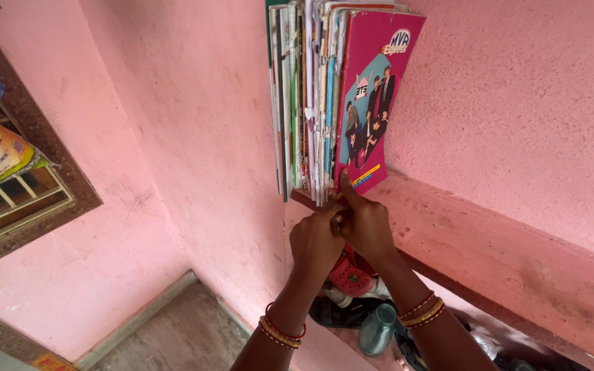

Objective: The person picks up notebooks from a chair and places them onto a wall-mounted shelf one by one.

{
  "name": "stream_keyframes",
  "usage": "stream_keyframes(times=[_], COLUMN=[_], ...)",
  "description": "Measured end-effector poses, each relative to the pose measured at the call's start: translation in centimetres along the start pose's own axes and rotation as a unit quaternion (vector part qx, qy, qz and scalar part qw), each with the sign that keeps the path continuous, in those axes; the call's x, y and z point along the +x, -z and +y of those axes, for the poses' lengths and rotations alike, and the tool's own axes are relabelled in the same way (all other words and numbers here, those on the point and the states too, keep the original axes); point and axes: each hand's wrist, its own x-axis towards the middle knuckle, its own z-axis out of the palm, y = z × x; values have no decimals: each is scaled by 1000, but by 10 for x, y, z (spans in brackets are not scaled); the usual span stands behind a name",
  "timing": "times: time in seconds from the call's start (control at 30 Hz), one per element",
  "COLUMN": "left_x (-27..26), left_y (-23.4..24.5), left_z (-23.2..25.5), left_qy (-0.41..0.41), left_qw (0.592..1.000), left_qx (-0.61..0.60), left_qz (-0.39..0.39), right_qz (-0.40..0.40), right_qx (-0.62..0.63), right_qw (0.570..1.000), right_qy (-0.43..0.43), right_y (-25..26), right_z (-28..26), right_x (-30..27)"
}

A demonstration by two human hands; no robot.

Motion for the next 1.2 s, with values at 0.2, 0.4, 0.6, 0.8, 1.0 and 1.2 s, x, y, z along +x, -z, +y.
stream_keyframes(times=[0.2,0.4,0.6,0.8,1.0,1.2], left_x=[2,-6,-20,-49,-65,-68], left_y=[-7,-9,3,26,1,-56], left_z=[-1,6,20,31,57,66], left_qy=[22,37,-16,-80,-216,-262], left_qw=[996,999,1000,989,976,965], left_qx=[66,7,9,71,-15,5], left_qz=[-56,-35,-4,-100,22,24], right_qz=[-8,2,-22,-29,-35,-53], right_qx=[30,40,-11,-242,-354,-399], right_qw=[999,999,999,970,934,915], right_qy=[-18,-25,-42,8,-26,-42], right_y=[-1,-3,-5,14,61,80], right_z=[1,3,0,-21,-16,28], right_x=[-1,-5,-15,-55,-65,-85])
